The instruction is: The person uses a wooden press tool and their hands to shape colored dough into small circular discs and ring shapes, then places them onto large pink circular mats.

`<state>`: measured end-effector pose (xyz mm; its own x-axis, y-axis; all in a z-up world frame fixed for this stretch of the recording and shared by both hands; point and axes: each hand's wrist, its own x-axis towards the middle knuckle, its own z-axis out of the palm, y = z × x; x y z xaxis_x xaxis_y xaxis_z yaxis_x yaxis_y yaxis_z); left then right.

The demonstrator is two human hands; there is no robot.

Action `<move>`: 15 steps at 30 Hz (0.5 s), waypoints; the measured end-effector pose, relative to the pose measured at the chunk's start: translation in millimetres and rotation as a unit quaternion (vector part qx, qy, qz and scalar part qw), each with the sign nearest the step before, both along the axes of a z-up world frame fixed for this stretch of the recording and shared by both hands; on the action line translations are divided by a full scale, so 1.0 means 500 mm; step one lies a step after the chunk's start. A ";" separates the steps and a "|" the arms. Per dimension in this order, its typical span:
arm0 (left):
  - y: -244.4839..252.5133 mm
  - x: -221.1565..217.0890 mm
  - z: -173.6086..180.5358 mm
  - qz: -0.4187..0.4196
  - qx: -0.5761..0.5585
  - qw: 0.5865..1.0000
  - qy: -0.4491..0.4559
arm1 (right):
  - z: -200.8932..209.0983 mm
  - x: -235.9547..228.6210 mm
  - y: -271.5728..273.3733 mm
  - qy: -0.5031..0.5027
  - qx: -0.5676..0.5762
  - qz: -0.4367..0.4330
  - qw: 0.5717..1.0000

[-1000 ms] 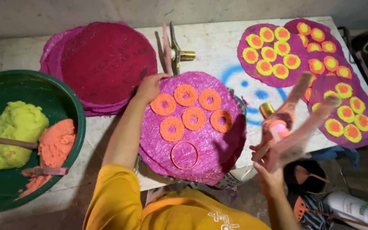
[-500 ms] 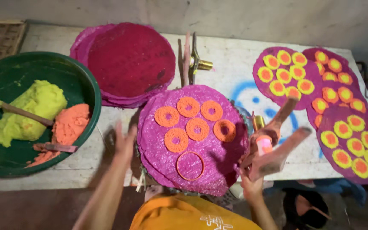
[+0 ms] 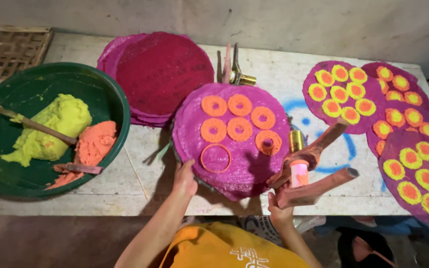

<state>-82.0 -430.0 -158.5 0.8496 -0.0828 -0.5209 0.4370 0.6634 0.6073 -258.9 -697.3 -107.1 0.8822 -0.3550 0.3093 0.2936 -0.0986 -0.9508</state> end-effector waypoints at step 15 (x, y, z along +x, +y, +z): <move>0.073 -0.052 0.299 -0.011 0.487 0.803 -0.344 | 0.099 -0.110 -0.030 0.112 -0.069 -0.075 0.988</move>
